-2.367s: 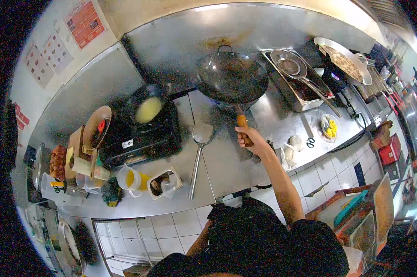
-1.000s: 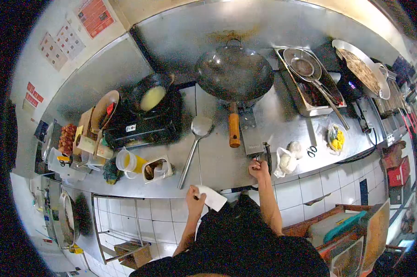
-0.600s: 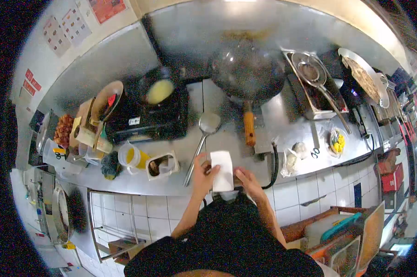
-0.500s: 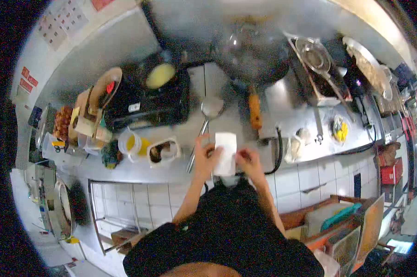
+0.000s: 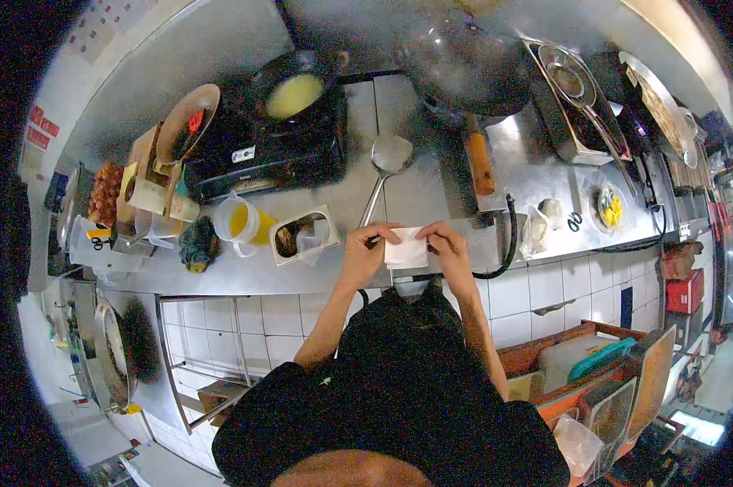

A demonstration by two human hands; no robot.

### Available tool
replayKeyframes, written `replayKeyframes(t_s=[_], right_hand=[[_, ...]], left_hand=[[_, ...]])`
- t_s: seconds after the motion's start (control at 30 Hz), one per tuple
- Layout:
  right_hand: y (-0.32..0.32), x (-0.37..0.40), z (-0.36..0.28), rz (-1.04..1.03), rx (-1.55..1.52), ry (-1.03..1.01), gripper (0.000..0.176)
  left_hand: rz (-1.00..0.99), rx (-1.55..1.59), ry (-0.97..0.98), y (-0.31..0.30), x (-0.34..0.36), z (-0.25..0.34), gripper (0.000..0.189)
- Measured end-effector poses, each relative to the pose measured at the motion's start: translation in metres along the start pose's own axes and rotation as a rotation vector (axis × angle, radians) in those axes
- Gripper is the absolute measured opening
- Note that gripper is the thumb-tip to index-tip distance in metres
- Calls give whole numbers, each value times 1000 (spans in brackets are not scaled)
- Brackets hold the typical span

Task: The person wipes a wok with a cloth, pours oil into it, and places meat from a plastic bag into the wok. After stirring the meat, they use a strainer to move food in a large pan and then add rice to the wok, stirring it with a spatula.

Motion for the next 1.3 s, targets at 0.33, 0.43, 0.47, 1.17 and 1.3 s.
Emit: replayKeyframes(t_s=[0.33,0.43,0.47,1.17,1.3], right_hand=[[11,6,-38,206,-133,125,30],[7,6,-41,141,-78,151,27],[7,8,-38,92,-69,188,25],[-91,-62,-110,225,-198,-11,21],[-123,-85,-96,186,-167,41,20]], left_hand=[[-62,223,-184,-6,2,19,19],[-216,-114,-126,3,3,14,16],[-216,-89,-97,4,1,18,16],[-247,-134,90,111,-54,113,16],[-448,-385,316,157,-72,152,19]])
Point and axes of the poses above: each hand's wrist, its own x-axis away from the middle knuckle, its own y-axis out of the palm, z = x × y, the point moved 8 cm from there along -x, towards the middle knuckle, and after that the axes turned 15 degrees about z, right-handed, at the moved point
